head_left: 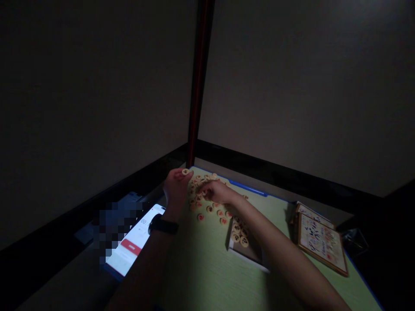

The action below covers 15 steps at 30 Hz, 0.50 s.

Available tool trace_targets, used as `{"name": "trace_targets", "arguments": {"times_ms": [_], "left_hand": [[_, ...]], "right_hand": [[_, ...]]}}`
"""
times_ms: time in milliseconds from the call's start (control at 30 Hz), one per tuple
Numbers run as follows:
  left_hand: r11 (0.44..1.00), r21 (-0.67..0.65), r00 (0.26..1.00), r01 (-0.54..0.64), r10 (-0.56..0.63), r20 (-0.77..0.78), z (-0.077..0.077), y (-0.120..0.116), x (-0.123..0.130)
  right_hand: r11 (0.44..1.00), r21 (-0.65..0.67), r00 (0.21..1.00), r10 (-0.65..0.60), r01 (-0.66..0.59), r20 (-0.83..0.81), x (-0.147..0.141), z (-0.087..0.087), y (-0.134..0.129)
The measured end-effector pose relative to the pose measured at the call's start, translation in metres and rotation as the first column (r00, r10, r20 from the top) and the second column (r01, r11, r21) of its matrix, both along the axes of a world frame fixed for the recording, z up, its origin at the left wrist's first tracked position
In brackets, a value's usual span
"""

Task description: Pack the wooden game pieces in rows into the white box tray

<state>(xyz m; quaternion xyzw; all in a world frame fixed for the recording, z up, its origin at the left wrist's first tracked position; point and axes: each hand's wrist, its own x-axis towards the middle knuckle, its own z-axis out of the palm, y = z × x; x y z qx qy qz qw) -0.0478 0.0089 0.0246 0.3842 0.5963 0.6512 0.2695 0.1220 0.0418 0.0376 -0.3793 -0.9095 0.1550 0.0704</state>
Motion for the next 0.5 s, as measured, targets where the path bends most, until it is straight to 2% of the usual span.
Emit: {"name": "trace_targets", "arguments": {"times_ms": [100,200,333,500], "left_hand": [[0.999,0.039,0.999,-0.036,0.036,0.001,0.001,0.000,0.000],[0.998,0.066,1.000,-0.005,0.006,-0.002,0.003,-0.001,0.002],[0.997,0.072,0.999,0.019,-0.017,-0.033,0.008,-0.005,0.005],[0.998,0.061,0.995,0.030,-0.024,-0.099,0.011,-0.009,0.008]], "right_hand": [[0.998,0.005,0.998,0.065,-0.065,0.026,-0.008,-0.006,0.003],[0.996,0.018,0.994,0.082,-0.084,0.069,-0.016,-0.008,0.005],[0.997,0.038,0.988,0.054,-0.060,0.144,-0.022,-0.007,0.003],[0.990,0.132,0.977,0.011,-0.040,0.214,-0.024,-0.009,-0.011]]}}
